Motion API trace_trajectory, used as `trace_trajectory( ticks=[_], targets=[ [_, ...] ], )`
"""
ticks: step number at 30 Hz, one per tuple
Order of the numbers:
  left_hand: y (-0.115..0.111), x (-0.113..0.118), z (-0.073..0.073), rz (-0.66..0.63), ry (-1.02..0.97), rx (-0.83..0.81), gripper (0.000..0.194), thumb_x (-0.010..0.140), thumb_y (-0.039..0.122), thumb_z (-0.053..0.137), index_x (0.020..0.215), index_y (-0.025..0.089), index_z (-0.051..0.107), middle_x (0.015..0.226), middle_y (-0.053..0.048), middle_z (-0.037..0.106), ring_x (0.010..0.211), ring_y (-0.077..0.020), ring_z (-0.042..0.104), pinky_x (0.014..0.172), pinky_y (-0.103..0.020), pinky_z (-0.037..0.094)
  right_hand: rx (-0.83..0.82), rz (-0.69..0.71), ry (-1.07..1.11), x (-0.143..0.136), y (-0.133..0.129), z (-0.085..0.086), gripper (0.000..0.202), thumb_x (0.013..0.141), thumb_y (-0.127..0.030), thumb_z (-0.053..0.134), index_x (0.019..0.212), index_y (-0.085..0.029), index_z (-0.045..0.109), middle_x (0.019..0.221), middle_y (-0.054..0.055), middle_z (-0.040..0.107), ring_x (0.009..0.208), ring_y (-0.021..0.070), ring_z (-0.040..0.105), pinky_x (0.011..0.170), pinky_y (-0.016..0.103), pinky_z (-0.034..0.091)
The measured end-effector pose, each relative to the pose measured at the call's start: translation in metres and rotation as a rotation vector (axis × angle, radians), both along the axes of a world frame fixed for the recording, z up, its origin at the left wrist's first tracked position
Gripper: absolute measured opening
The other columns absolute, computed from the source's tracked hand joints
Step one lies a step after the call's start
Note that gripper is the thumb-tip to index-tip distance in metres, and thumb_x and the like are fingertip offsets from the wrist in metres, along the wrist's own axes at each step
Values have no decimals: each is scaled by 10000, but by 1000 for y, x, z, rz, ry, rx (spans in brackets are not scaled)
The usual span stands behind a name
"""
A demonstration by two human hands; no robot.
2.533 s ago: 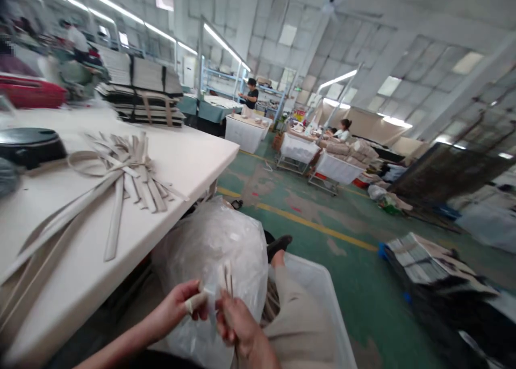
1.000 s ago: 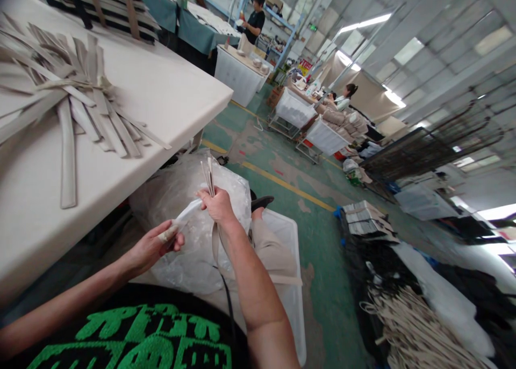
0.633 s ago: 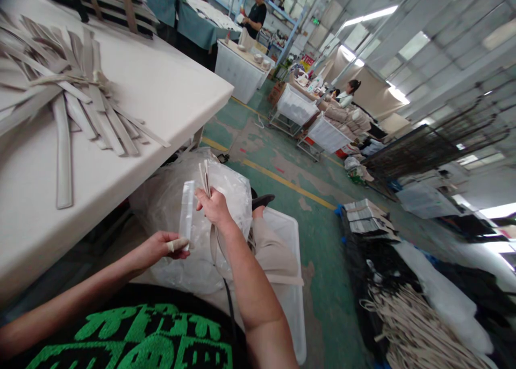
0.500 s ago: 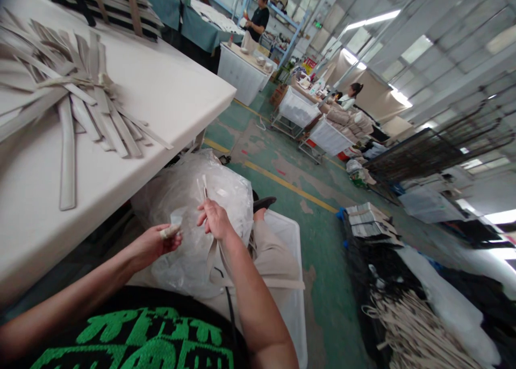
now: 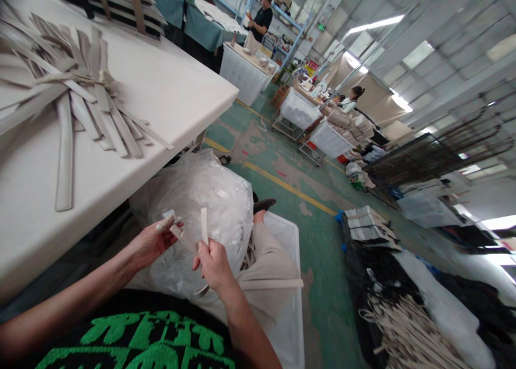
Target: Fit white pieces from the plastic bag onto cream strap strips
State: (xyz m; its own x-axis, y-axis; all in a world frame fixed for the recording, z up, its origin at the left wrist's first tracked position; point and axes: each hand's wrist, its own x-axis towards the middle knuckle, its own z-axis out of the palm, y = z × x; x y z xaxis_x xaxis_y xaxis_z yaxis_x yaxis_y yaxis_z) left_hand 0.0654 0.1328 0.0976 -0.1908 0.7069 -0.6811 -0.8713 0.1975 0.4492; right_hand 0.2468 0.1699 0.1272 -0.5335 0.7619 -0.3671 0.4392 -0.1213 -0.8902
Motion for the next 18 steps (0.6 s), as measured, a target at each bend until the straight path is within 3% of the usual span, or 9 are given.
trace_trajectory(
  ticks=[4, 7, 12, 18],
  targets=[
    [-1, 0, 2, 21, 24, 8, 155, 887, 229, 678, 770, 132, 711, 794, -67, 746, 652, -119, 675, 590, -193, 543, 39, -60, 0, -1, -1, -5, 359, 852, -543, 572, 780, -191, 560, 534, -47, 537, 380, 78, 397, 407, 211, 312],
    [-3, 1, 0, -8, 30, 30, 155, 842, 273, 737, 786, 129, 731, 773, -62, 736, 627, -110, 656, 585, -183, 540, 156, -116, -2, -1, -1, -1, 315, 799, -493, 662, 744, -201, 558, 550, -54, 511, 479, 101, 445, 489, 220, 352],
    [-5, 1, -1, -44, 31, 51, 185, 855, 286, 723, 791, 114, 744, 741, -57, 716, 620, -100, 648, 588, -169, 539, 386, -85, -146, -2, -1, 6, 267, 816, -423, 653, 701, -206, 548, 607, -38, 526, 592, 133, 483, 585, 239, 349],
    [-7, 5, -5, -52, 42, 62, 186, 758, 284, 814, 722, 128, 720, 667, -23, 683, 600, -106, 636, 597, -189, 546, 452, -78, -267, -8, -4, 3, 208, 843, -401, 627, 746, -220, 594, 682, 8, 614, 674, 171, 551, 612, 246, 356]
  ],
)
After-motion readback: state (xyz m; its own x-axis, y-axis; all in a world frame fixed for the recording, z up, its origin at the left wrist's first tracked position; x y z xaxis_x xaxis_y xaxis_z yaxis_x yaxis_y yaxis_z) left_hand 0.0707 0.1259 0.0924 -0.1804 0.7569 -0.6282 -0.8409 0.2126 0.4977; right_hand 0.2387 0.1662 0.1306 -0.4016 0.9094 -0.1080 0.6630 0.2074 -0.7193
